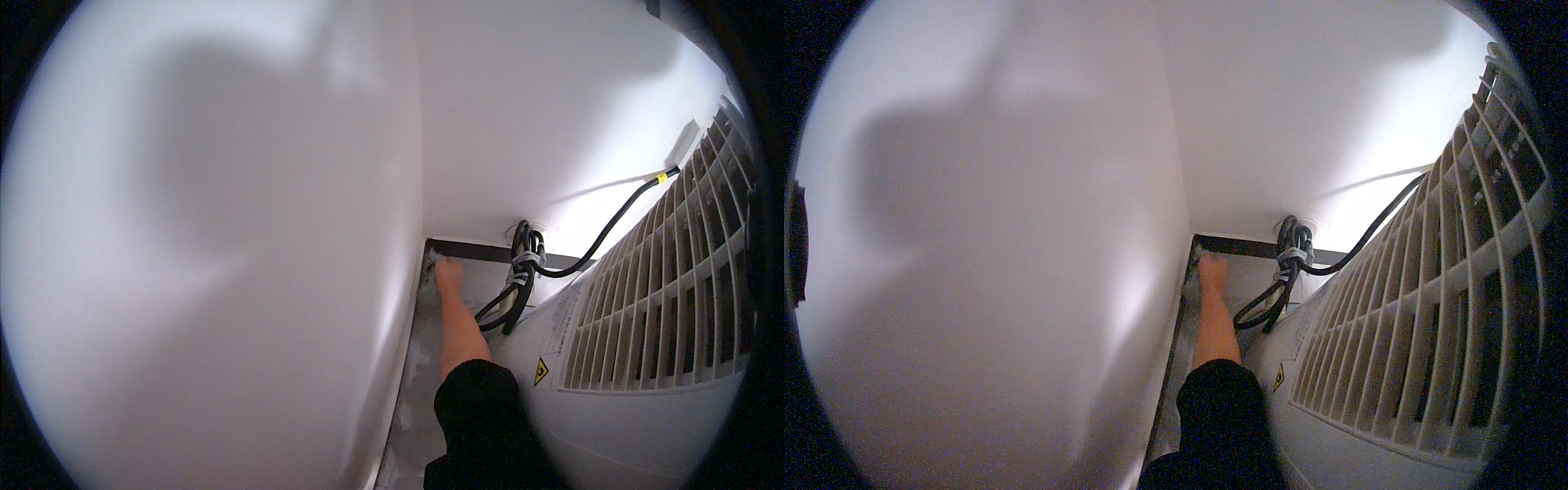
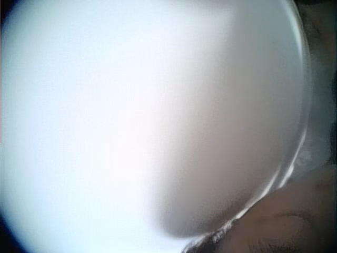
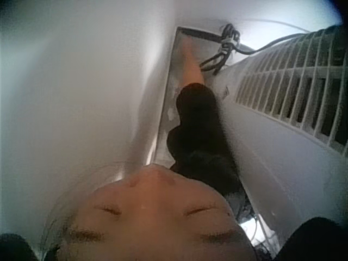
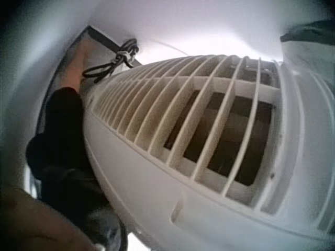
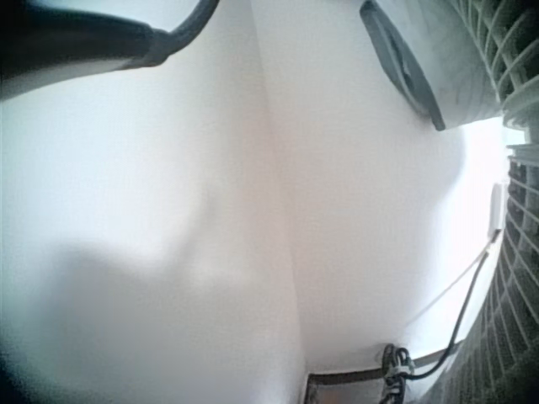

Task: The person cleans the floor around a white appliance using a cloth. They move a green stool aside to access the area, wipe the floor and the appliance's base, then return the stool to its original position.

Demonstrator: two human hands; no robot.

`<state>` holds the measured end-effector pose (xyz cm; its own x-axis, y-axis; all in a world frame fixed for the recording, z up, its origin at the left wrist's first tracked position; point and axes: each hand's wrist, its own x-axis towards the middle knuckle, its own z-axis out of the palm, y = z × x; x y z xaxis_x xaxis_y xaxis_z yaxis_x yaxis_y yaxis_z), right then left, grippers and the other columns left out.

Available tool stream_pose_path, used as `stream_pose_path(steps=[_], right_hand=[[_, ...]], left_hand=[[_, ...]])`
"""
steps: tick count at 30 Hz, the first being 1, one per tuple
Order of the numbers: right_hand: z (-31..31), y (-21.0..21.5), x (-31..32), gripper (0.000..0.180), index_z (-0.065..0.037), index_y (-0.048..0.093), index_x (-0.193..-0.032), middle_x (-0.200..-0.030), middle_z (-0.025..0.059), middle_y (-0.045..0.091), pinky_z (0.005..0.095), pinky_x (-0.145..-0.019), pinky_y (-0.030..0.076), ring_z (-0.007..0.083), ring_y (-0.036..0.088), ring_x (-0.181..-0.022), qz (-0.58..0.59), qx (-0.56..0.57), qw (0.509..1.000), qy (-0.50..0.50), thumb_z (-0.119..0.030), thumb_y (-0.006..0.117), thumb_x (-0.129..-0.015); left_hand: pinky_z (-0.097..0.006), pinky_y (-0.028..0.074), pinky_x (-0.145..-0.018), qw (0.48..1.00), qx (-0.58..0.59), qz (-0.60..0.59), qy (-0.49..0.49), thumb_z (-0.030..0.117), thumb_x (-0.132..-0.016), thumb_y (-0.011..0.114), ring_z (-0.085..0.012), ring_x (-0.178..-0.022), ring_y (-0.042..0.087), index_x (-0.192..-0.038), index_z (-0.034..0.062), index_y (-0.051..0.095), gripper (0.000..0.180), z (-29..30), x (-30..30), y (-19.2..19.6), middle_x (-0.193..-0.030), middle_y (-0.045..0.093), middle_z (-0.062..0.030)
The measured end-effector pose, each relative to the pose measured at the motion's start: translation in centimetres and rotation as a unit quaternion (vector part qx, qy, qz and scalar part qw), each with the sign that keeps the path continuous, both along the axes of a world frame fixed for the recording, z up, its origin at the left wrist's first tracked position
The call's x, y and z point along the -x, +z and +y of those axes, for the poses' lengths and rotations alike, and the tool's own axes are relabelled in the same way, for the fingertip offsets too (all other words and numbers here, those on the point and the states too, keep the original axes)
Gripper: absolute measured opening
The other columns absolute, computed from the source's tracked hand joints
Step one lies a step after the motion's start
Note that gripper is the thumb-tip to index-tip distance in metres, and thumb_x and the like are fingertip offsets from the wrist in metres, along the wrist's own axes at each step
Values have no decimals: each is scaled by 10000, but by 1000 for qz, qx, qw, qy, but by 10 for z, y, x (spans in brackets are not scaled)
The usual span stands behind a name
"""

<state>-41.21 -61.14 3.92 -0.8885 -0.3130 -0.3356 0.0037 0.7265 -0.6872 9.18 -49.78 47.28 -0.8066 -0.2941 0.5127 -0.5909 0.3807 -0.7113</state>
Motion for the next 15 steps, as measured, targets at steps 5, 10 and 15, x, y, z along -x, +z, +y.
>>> stream_pose_path(steps=[5, 10, 15], right_hand=[[-8, 15, 6, 496, -50, 524, -1137, -1103, 180, 558, 445, -813, 434, 351, 546, -966, 82, 74, 989, -99, -301, 548, -710], [-45, -53, 7, 512, -29, 461, -1199, -1130, 175, 544, 393, -872, 405, 327, 522, -1030, 170, 222, 958, -64, -243, 576, -748], [-65, -189, 57, 371, -15, 552, -1080, -1057, 196, 570, 410, -831, 425, 346, 542, -953, 69, 293, 953, -41, -245, 504, -793]], left_hand=[[-533, 238, -982, 999, 19, 24, -20, 252, -798, 524, -359, -1189, 356, -948, 116, 575, 209, -10, 10, -8, -1156, 497, -111], [-533, 240, -980, 998, 50, 27, -12, 247, -795, 524, -359, -1184, 360, -941, 115, 574, 203, -8, 17, -17, -1145, 501, -110], [-534, 243, -977, 998, 58, 21, -10, 241, -791, 524, -358, -1180, 365, -933, 114, 573, 197, -17, 34, -22, -1135, 505, -109]])
